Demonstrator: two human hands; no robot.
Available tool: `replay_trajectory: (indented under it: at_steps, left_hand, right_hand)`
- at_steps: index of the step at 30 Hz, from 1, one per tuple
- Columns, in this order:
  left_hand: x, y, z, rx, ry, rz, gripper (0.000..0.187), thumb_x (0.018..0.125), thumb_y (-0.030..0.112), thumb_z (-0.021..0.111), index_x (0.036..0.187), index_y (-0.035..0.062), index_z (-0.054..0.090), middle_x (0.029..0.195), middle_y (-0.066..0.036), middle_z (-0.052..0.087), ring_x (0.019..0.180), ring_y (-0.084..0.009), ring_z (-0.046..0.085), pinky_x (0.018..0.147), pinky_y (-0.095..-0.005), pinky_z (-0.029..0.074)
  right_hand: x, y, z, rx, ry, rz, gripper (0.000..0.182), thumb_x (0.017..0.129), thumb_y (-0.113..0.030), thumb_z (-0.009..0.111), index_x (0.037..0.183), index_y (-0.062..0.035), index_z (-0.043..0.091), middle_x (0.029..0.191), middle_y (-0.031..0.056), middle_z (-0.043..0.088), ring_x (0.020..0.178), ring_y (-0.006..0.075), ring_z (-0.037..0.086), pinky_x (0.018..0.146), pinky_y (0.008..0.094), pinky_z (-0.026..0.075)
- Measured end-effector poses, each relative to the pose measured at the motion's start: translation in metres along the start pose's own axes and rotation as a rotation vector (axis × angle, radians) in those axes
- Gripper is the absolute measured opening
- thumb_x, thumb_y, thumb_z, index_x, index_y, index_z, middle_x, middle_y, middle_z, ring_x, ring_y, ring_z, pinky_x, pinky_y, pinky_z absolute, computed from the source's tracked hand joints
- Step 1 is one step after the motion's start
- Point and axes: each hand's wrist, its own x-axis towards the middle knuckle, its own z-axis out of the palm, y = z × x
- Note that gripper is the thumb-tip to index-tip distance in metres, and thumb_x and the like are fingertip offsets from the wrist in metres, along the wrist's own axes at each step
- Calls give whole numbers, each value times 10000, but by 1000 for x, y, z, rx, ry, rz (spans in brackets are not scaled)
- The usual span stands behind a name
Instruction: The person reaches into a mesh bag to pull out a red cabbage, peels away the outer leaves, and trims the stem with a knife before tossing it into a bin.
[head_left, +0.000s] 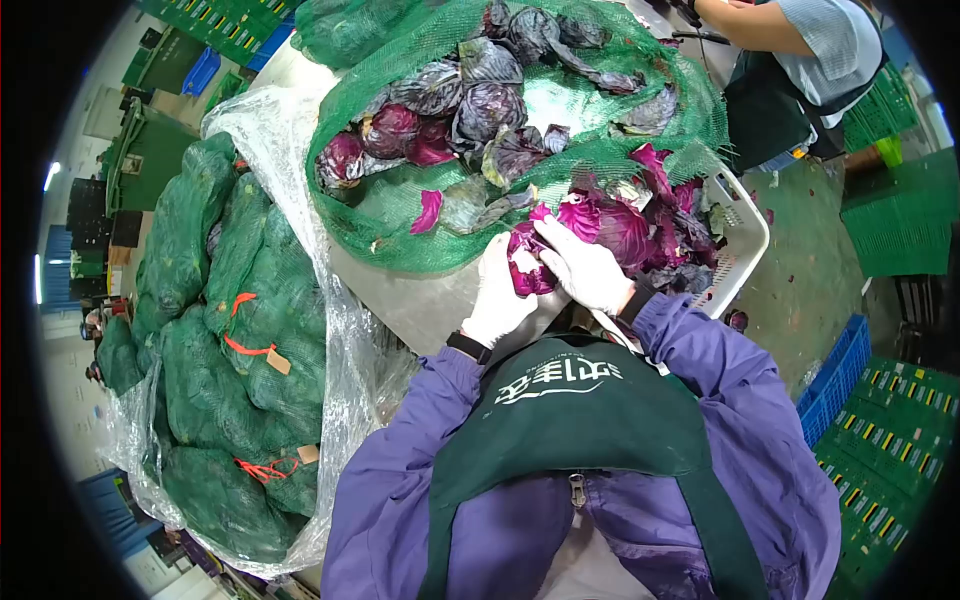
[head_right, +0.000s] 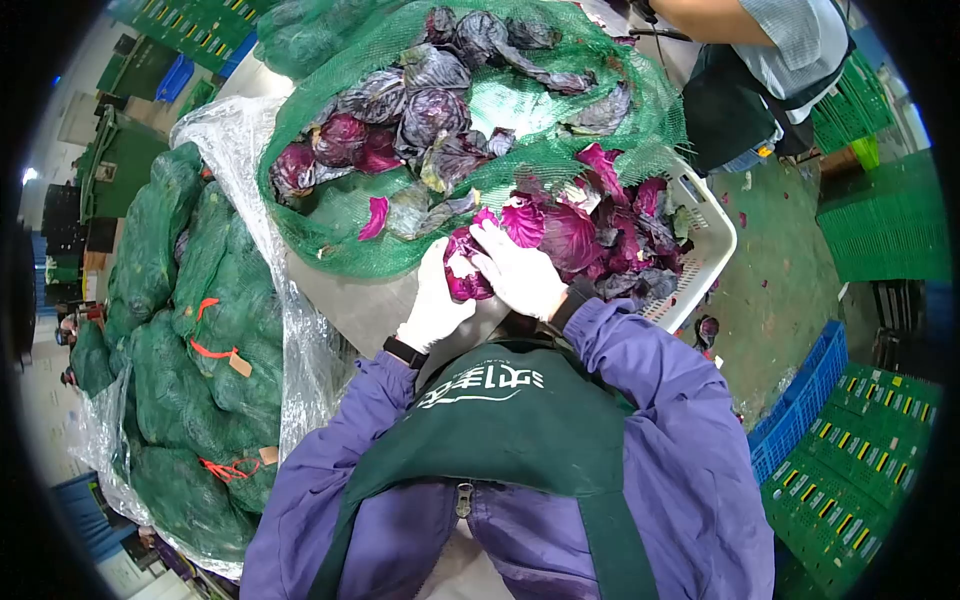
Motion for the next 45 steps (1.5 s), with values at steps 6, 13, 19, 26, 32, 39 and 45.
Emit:
replay_trajectory:
  at_steps: [6,13,19,26,32,39,45]
  left_hand:
    - [14,15,13,85,37,-18,1154,577,324,871,1465,7,207,1408,-248,318,1318,-430,296,1105,-521,258]
    - [20,7,18,59,7,-28,1104,594,276,880,1456,2,247,1416,-239,340,1326,-405,346,1116,-484,300]
    - [15,16,11,-104,14,-20,1039,619,267,855,1442,20,271,1375,-237,363,1302,-414,350,1097,-497,311]
    - [-10,11,-10,-168,-56,-53,1084,599,155,874,1463,9,237,1426,-201,348,1340,-336,374,1131,-420,321]
    - [-16,45,-22,-64,4,-188,965,624,294,880,1401,17,381,1310,-178,509,1234,-299,495,1057,-402,398]
    - [-2,39,-60,-206,-296,-373,791,710,274,851,1351,8,473,1266,-154,550,1183,-259,537,1015,-380,443]
    - [-1,11,-36,-465,195,-236,835,712,179,848,1399,14,402,1325,-156,438,1220,-268,479,1050,-397,411]
  right_hand:
    - [14,3,5,-44,-164,219,619,980,-384,471,1468,-29,328,1337,251,514,946,364,666,804,420,538]
    - [27,28,8,-251,-120,90,434,984,-320,416,1287,-21,501,1099,183,630,859,341,663,753,426,534]
    - [34,40,6,-223,-87,69,339,963,-364,489,1067,-62,602,928,171,656,820,356,654,739,440,524]
    - [28,74,9,-51,-7,317,401,879,-318,606,1161,-34,587,914,227,671,856,412,645,780,489,513]
    - [6,24,21,7,-40,169,421,863,-312,606,1165,-20,579,889,219,662,842,384,646,744,479,512]
    - [0,60,17,-54,-35,326,320,861,-314,598,1055,-60,619,873,211,659,828,398,639,730,496,503]
    - [11,95,-77,132,628,632,367,892,-236,614,1207,-48,605,1051,211,672,952,353,661,851,409,504]
